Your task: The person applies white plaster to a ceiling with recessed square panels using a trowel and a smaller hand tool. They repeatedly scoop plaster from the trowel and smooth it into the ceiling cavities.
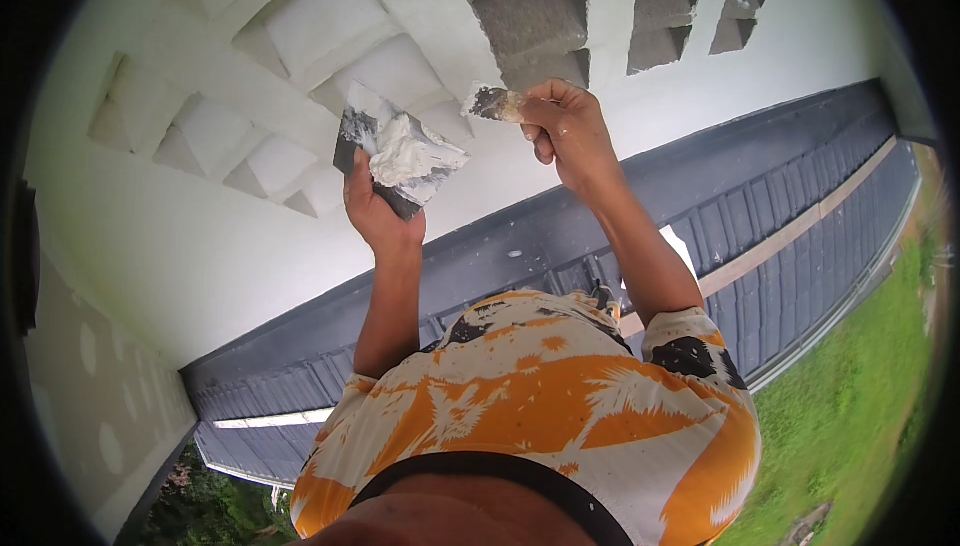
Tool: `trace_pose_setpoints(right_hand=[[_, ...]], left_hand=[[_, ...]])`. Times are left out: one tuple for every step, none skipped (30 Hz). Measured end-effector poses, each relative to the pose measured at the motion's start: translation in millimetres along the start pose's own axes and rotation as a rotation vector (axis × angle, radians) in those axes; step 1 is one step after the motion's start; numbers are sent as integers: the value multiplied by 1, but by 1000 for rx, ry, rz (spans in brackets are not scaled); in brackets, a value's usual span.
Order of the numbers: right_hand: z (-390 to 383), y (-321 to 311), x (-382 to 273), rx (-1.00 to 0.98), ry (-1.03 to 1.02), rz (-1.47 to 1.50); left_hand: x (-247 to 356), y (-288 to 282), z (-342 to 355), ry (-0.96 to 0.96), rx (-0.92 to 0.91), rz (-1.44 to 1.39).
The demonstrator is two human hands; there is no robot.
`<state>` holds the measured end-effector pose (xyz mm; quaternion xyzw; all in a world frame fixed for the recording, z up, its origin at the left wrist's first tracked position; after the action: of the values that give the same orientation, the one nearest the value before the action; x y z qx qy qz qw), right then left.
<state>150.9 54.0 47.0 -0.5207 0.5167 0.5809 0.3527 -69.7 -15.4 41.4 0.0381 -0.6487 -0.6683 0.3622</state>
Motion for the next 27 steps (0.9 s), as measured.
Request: trace_pose_setpoints(right_hand=[[-5, -3, -8, 35, -19, 7], [-10, -2, -14, -6, -18, 16], [-14, 4, -22, -15, -41, -30], [-20, 11, -29, -22, -58, -76], [-22, 17, -32, -31, -76, -121], [-21, 19, -33, -33, -92, -201], [-19, 21, -34, -36, -106, -282], [-17, 23, -34, -40, -121, -362], [-18, 22, -33, -34, -108, -416], [-19, 15, -34, -17, -103, -477], [-19, 9, -36, 1, -97, -538], [-17, 4, -37, 46, -112, -480], [-14, -4, -39, 94, -133, -427], [-10, -12, -42, 145, -159, -371], [-3, -22, -51, 246, -245, -387], [10, -33, -61, 345, -330, -401], [22, -41, -72, 438, -410, -413], [36, -50, -84, 508, -429, -474], [48, -51, -96, 553, -449, -497], [63, -50, -107, 623, -494, -566], [80, -50, -115, 643, -528, -568], [92, -43, -124, 716, -523, -617], [108, -44, -131, 775, -555, -658], [127, -50, -133, 833, -586, -699], [144, -53, -134, 886, -617, -741], [161, -57, -136, 949, -615, -809], [175, -59, -137, 1013, -612, -878]], left_hand=[[5, 6, -1, 49, -24, 46], [9, 10, -1, 99, -46, 92], [12, 12, 2, 148, -81, 153], [15, 12, 3, 193, -112, 216], [16, 13, 3, 238, -143, 280], [17, 13, 3, 260, -162, 316], [17, 13, 3, 280, -179, 352], [18, 13, 2, 301, -196, 389], [22, 9, 2, 321, -153, 359], [23, 8, 4, 336, -116, 317], [26, 6, 6, 350, -79, 275], [36, 3, 4, 362, -7, 292], [44, 0, 3, 367, 91, 259], [52, -6, 2, 358, 176, 230], [58, -12, -1, 346, 261, 202], [63, -19, -2, 338, 255, 193], [65, -29, -5, 331, 255, 190], [64, -40, -10, 300, 277, 159], [62, -54, -14, 264, 295, 171], [61, -71, -16, 232, 309, 187], [60, -87, -21, 196, 328, 201], [60, -104, -28, 171, 382, 217], [59, -120, -35, 134, 431, 229], [59, -134, -42, 98, 478, 243], [61, -145, -48, 87, 481, 235], [64, -155, -53, 78, 483, 229], [67, -165, -58, 69, 487, 221]])
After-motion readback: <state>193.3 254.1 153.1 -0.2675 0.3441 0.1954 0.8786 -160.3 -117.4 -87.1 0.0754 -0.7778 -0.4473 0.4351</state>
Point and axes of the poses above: each hand's wrist, its own z-axis towards the middle knuckle, its own y-axis out of the palm, x = y × z, the point moved 6 cm from there along z, towards the middle knuckle, and after that the axes turned 14 degrees about -z, right-handed, at the moved point
